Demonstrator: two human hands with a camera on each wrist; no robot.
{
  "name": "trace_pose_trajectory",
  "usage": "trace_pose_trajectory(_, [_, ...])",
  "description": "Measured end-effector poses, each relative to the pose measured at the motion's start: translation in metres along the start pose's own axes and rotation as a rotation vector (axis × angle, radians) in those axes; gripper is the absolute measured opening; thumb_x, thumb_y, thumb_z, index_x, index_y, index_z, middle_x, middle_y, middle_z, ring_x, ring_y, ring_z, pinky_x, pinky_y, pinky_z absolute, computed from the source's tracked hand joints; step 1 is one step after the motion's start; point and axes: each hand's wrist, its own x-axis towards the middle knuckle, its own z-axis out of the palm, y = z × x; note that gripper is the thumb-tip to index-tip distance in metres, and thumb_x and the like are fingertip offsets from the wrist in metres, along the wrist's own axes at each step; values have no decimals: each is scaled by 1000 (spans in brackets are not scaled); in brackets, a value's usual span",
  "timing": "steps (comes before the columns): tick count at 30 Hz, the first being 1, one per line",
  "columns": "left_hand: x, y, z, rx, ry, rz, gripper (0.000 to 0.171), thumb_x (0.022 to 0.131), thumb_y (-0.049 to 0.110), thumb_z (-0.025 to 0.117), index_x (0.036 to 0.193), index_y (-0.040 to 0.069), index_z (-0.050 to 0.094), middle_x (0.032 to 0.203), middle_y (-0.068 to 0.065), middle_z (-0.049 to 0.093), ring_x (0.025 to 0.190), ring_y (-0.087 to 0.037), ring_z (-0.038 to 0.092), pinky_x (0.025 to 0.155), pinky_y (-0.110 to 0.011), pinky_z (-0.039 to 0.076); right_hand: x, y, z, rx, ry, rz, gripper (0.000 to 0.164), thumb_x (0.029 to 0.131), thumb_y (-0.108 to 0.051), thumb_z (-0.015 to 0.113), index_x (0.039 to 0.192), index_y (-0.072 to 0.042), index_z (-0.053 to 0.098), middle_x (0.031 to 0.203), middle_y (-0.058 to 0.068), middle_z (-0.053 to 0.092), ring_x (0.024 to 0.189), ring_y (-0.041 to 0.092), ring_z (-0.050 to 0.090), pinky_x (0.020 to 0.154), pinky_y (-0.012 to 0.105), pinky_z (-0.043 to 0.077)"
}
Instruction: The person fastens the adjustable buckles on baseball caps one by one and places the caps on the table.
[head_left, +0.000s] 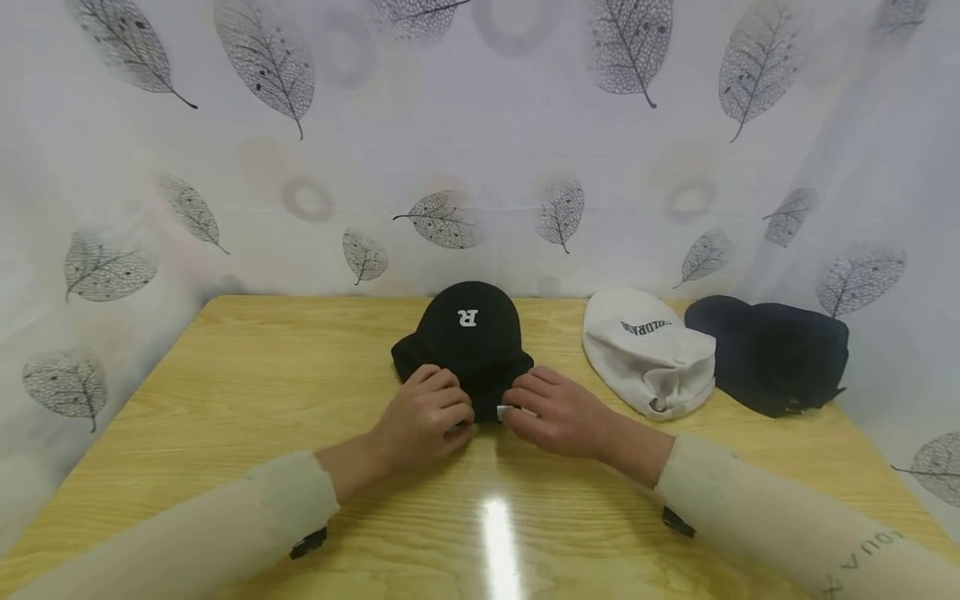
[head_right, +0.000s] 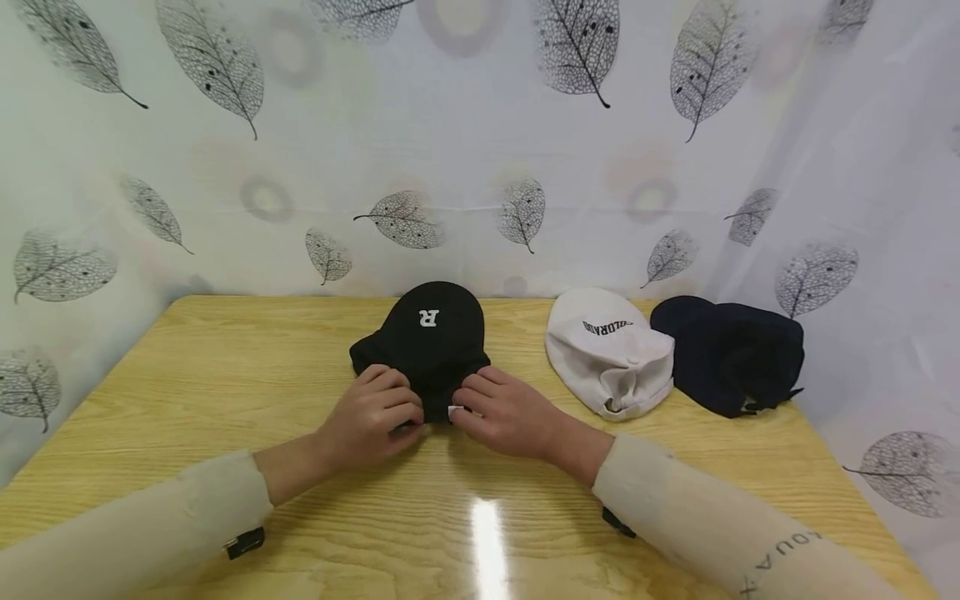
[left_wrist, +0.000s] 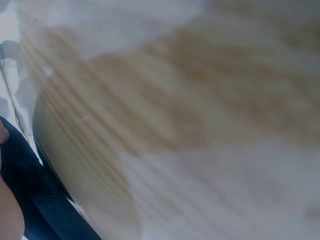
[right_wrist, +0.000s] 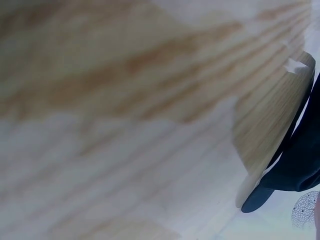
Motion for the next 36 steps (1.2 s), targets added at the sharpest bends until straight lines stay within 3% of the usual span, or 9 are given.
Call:
trace_pose_trajectory(12, [0,3,-1,22,6,12,9,76,16,84,77,15,75,79,6,71,79,-16,56,80,-33,45,1,-1,5,20,1,-2,9,98,-10,57,91,-7,63,94,4,68,84,21,61,74,35,49])
trace_pose_trajectory(28, [-2,3,-3,91,-64,-56,15,75,25,83,76,18,71,80,5,69,81,-18,55,82,-37,43,2,0,3,16,-23,-11,14,100,-10,54,92,-7,64,94,5,69,84,21,62,75,35,49])
trace_pose_trajectory(36, [-1,2,-3,73,-50,-27,9,78,22,82,77,17,74,79,5,68,80,-17,55,82,-35,44,2,0,2,30,-32,-6,13,100,-9,54,92,-7,64,94,4,68,84,21,61,76,34,50])
